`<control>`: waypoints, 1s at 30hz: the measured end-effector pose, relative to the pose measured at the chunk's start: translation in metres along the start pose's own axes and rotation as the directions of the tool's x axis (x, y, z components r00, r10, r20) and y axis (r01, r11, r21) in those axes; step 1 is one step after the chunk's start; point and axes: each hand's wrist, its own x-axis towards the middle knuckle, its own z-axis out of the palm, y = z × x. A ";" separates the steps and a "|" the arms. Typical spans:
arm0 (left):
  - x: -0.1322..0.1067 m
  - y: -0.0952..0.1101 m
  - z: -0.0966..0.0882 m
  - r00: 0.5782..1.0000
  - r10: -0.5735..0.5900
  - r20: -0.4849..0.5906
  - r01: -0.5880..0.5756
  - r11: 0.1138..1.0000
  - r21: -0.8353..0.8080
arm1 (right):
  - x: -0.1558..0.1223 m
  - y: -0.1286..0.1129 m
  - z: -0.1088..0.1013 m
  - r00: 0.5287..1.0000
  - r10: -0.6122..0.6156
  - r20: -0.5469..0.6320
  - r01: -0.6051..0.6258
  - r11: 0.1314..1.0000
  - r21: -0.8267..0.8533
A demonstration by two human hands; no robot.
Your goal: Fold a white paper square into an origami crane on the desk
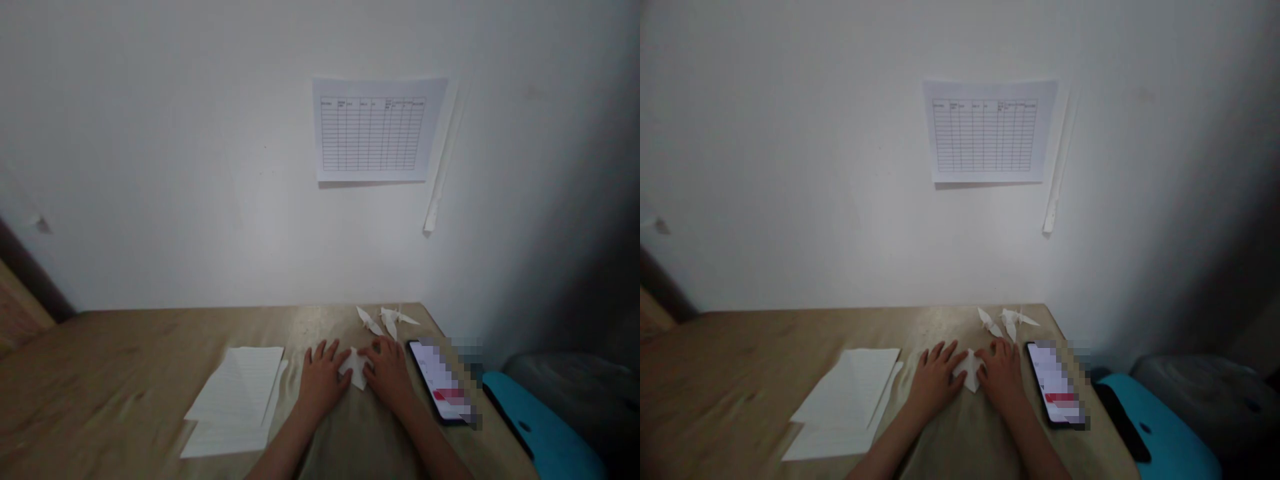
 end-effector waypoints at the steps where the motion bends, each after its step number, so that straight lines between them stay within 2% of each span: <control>1: 0.000 0.000 0.000 1.000 0.002 0.000 -0.002 1.000 0.001 | -0.001 0.001 -0.001 1.000 0.001 -0.011 -0.001 1.000 0.002; 8: 0.001 -0.001 -0.001 0.999 -0.014 0.032 0.014 1.000 -0.010 | -0.003 0.004 -0.009 0.997 0.054 -0.051 -0.054 0.999 -0.001; 14: 0.000 0.001 -0.002 1.000 -0.014 0.013 0.014 0.999 -0.031 | -0.002 0.010 -0.009 0.994 0.078 -0.077 -0.083 0.995 -0.054; 26: 0.003 -0.004 0.005 1.000 0.017 -0.023 -0.018 0.999 -0.041 | -0.001 0.019 0.007 0.997 -0.020 -0.080 0.021 1.000 0.016; 30: 0.003 -0.003 0.008 0.999 0.031 -0.032 -0.032 0.999 -0.024 | -0.002 0.017 0.011 0.996 -0.086 -0.037 0.088 0.995 0.048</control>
